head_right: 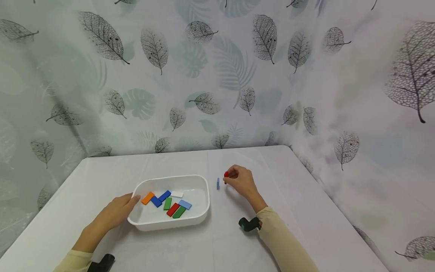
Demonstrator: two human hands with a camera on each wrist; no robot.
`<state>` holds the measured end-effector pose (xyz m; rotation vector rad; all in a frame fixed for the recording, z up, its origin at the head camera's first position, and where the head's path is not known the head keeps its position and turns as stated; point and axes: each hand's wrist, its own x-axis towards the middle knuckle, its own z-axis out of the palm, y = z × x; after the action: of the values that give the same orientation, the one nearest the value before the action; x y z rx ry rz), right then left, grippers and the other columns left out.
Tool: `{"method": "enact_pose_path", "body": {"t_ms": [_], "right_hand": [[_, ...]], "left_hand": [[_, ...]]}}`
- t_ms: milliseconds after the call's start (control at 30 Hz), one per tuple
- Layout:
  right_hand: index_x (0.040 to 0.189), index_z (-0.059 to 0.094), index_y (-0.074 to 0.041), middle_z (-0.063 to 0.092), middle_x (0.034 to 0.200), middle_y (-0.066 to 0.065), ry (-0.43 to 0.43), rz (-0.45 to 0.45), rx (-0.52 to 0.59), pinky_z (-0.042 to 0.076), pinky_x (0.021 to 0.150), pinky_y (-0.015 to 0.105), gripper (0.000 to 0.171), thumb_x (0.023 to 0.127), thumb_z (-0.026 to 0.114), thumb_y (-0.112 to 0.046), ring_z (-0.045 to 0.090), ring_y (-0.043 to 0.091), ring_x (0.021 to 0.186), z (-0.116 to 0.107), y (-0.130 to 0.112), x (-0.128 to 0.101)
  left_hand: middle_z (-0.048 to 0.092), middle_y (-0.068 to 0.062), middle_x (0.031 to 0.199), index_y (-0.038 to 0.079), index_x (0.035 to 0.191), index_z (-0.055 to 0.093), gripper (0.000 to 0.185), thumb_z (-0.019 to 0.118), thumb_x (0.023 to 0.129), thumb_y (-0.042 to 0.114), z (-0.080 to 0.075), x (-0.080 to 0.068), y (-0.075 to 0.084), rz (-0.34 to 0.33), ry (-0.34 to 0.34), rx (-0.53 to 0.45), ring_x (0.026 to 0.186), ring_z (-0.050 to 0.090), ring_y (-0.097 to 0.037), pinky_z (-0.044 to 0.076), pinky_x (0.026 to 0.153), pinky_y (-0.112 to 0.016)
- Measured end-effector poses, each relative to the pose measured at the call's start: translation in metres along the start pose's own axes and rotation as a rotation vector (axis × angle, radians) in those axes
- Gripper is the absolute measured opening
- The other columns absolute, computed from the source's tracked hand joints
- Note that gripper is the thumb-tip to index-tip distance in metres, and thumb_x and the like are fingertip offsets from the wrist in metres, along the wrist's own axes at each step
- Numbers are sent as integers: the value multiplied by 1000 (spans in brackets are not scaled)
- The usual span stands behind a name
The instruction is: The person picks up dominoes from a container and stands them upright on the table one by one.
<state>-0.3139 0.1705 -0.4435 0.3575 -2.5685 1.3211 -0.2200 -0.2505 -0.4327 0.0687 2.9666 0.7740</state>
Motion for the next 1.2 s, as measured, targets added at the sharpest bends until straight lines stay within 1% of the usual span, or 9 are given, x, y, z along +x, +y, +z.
{"method": "enact_pose_path", "body": {"t_ms": [200, 467, 600, 833, 967, 1100, 1200], "right_hand": [[95, 72, -8, 73, 86, -1, -7, 4, -14, 54, 73, 35, 17, 86, 86, -9, 68, 18, 80, 4, 2, 0], [95, 72, -8, 73, 86, -2, -36, 1, -25, 53, 71, 35, 16, 86, 85, -10, 68, 17, 80, 8, 6, -1], [95, 72, -9, 73, 86, -1, -46, 23, -25, 54, 72, 36, 16, 86, 85, -10, 68, 18, 82, 9, 5, -2], [96, 73, -10, 72, 86, -3, -56, 49, -44, 54, 75, 38, 16, 86, 85, -12, 67, 18, 83, 12, 6, -1], [97, 73, -9, 73, 87, -2, -71, 44, -49, 54, 76, 38, 15, 86, 84, -11, 68, 18, 84, 12, 8, -1], [96, 73, -9, 73, 87, -1, -67, 54, -51, 54, 76, 39, 15, 86, 84, -9, 68, 18, 84, 10, 10, -1], [97, 73, -8, 73, 88, -1, -71, 56, -51, 54, 77, 39, 15, 86, 84, -10, 68, 18, 85, 11, 11, -1]], "left_hand": [[55, -31, 142, -10, 148, 47, 65, 41, 112, 42, 0, 0, -2, -3, 0, -1, 120, 58, -47, 45, 98, -70], [56, -32, 141, -11, 148, 48, 64, 42, 112, 41, -1, -2, -5, 1, 4, -1, 116, 61, -43, 46, 97, -69], [56, -31, 142, -11, 148, 48, 64, 41, 112, 42, -1, -2, -6, 0, 2, -1, 118, 60, -45, 45, 98, -69], [57, -30, 140, -10, 148, 48, 64, 42, 111, 42, -2, -3, -7, -8, 1, -9, 114, 61, -41, 46, 97, -68], [57, -30, 141, -10, 148, 48, 64, 42, 112, 42, -2, -3, -7, -8, 3, -11, 118, 60, -44, 45, 98, -69], [56, -30, 142, -10, 148, 48, 65, 42, 111, 44, 0, -2, -5, 2, 7, -28, 123, 57, -48, 44, 100, -69], [56, -31, 142, -10, 148, 48, 66, 42, 111, 44, 1, -2, -4, 2, 14, -26, 122, 57, -48, 44, 99, -69]]}}
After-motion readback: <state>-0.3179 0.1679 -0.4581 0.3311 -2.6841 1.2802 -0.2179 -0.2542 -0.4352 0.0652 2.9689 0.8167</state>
